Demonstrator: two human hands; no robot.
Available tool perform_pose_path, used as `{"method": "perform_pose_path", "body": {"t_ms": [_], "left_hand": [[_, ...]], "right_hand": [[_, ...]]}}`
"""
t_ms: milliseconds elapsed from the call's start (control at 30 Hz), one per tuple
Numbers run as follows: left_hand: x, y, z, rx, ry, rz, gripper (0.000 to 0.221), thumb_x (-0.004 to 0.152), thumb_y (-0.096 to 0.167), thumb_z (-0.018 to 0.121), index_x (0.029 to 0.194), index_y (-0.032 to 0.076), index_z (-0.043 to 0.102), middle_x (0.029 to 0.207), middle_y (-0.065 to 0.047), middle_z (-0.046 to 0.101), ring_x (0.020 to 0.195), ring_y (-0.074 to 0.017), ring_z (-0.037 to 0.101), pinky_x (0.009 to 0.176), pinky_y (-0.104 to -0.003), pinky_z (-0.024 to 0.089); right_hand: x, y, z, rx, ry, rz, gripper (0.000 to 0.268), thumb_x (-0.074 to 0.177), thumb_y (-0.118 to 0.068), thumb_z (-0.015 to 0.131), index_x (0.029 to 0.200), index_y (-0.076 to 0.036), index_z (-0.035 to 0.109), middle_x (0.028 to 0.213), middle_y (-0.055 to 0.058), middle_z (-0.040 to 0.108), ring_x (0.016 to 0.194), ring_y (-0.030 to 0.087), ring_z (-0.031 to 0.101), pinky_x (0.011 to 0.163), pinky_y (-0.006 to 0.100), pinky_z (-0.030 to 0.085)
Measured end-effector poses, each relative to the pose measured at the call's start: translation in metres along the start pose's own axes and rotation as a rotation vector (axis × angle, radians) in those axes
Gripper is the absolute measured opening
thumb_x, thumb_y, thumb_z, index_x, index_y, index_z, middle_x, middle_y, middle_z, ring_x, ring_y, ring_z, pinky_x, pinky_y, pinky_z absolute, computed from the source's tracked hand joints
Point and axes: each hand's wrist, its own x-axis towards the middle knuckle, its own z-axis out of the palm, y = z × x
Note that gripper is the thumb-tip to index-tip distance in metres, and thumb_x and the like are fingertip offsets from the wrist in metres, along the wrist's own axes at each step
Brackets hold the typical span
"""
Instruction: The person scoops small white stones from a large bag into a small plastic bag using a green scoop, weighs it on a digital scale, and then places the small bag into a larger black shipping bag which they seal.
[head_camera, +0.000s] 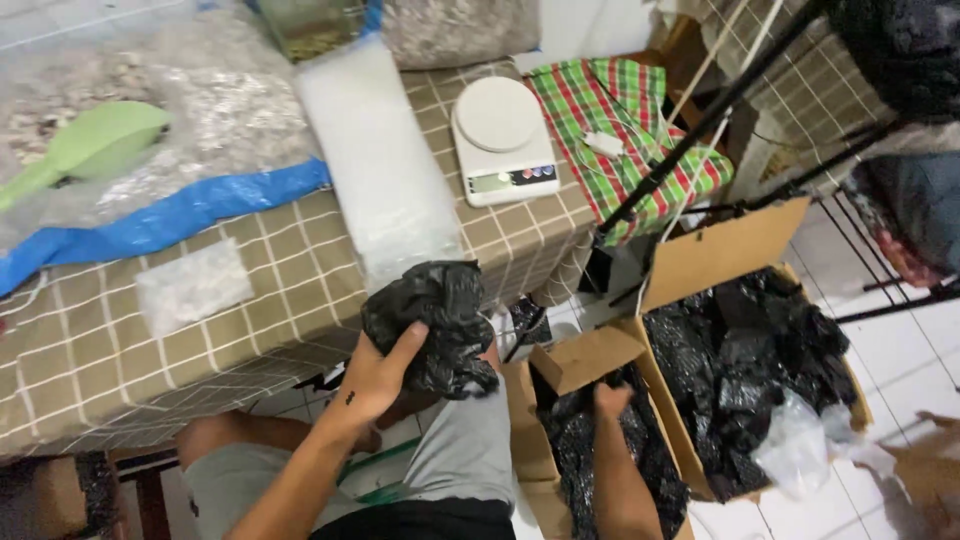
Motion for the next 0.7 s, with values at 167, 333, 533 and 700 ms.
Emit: {"method": "perform_pose_path", "body": {"t_ms": [167,333,533,700], "left_hand": [[-0.005,0.008,-0.006,-0.518,0.123,-0.11,0.086,0.078,0.037,0.066,0.156,0.012,0.04,0.155,-0.012,0.053,0.14,-0.0293,0.054,0.113,-0.046,0.049],[-0.023,0.029,-0.023,-0.464,0.143,-0.005,0.079,0.082,0.04,0.064,0.153,0.01,0.045,0.151,-0.01,0.057,0.139,-0.0244,0.056,0.115,-0.038,0.047],[-0.048,0.037,-0.054,-0.595,0.105,0.129,0.064,0.088,0.032,0.063,0.147,0.01,0.053,0.148,-0.009,0.061,0.137,-0.0232,0.057,0.114,-0.04,0.049],[-0.064,0.019,-0.115,-0.467,0.05,0.214,0.096,0.08,0.012,0.077,0.161,0.004,0.026,0.16,-0.029,0.031,0.148,-0.0517,0.023,0.111,-0.077,0.021]], "right_hand": [[-0.099,-0.051,-0.058,0.183,0.537,-0.352,0.03,0.081,-0.003,0.061,0.109,0.002,0.053,0.106,0.028,0.062,0.096,0.051,0.062,0.089,0.053,0.048],[-0.326,-0.177,-0.085,0.432,-0.438,-0.841,0.077,0.087,-0.006,0.071,0.152,-0.008,0.028,0.127,0.019,0.057,0.114,0.025,0.06,0.103,0.037,0.048],[-0.561,-0.286,-0.128,0.39,-0.599,-1.598,0.059,0.084,-0.023,0.084,0.129,-0.003,0.053,0.129,0.018,0.055,0.128,0.031,0.056,0.109,0.04,0.046],[-0.601,-0.331,-0.11,0.499,-0.508,-1.497,0.027,0.075,0.014,0.067,0.091,-0.008,0.072,0.087,0.012,0.071,0.08,0.029,0.071,0.075,0.036,0.057]]}}
